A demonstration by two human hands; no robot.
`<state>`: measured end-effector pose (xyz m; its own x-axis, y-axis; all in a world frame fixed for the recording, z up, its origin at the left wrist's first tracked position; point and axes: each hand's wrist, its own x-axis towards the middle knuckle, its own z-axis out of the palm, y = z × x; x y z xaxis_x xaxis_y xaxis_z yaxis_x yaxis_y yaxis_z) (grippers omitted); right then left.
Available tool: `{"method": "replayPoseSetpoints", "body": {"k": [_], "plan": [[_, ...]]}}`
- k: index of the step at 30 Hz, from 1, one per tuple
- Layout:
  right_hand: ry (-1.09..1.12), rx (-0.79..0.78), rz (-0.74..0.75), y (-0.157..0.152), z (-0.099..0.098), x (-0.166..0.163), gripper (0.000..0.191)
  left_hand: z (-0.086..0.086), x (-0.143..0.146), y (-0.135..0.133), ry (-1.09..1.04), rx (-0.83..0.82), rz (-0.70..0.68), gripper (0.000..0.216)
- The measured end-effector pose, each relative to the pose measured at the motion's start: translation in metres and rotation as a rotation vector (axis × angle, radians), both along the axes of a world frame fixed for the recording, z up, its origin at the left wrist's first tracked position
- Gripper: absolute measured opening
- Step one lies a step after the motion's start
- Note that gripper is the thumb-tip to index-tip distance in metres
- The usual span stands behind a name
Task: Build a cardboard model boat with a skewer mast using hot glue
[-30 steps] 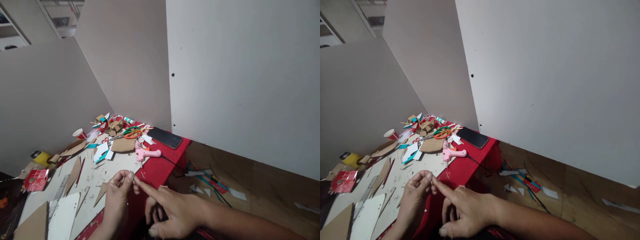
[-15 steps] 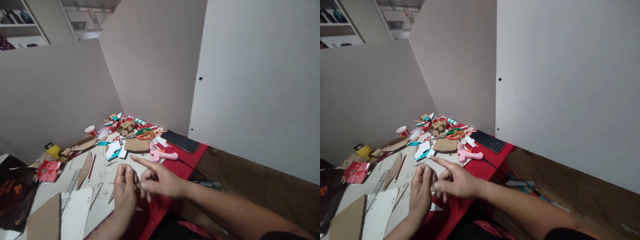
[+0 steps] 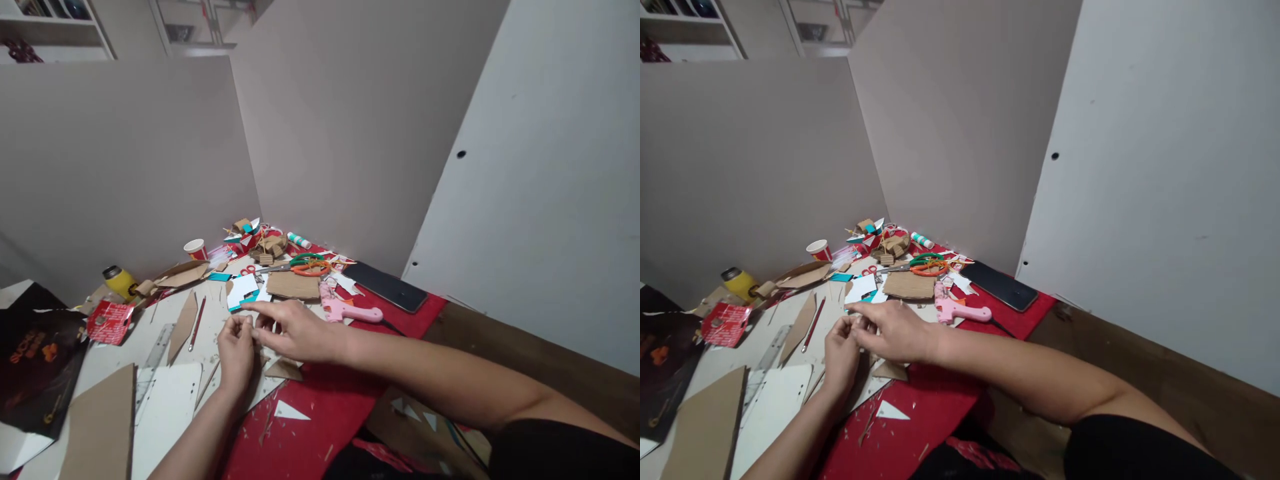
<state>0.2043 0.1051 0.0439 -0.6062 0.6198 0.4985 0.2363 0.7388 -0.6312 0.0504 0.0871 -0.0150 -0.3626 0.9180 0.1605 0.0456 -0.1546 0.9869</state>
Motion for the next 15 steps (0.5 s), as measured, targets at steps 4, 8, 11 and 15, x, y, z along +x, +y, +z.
{"method": "replayPoseSetpoints", "body": {"k": [4,8,11,15], "plan": [[0.027,-0.038,-0.113,0.011,0.003,0.032,0.042,-0.002,0.0,-0.001,0.021,-0.004,-0.031,0.014],[-0.047,-0.092,-0.143,0.006,0.0,0.052,0.038,-0.003,-0.004,0.001,0.004,-0.013,0.003,0.011],[-0.228,-0.088,-0.072,-0.012,-0.009,0.053,0.038,-0.002,-0.005,0.002,-0.028,-0.016,0.022,0.012],[-0.431,0.03,0.031,-0.035,-0.031,0.042,0.054,0.0,-0.003,0.001,-0.07,0.001,0.047,0.01]]}}
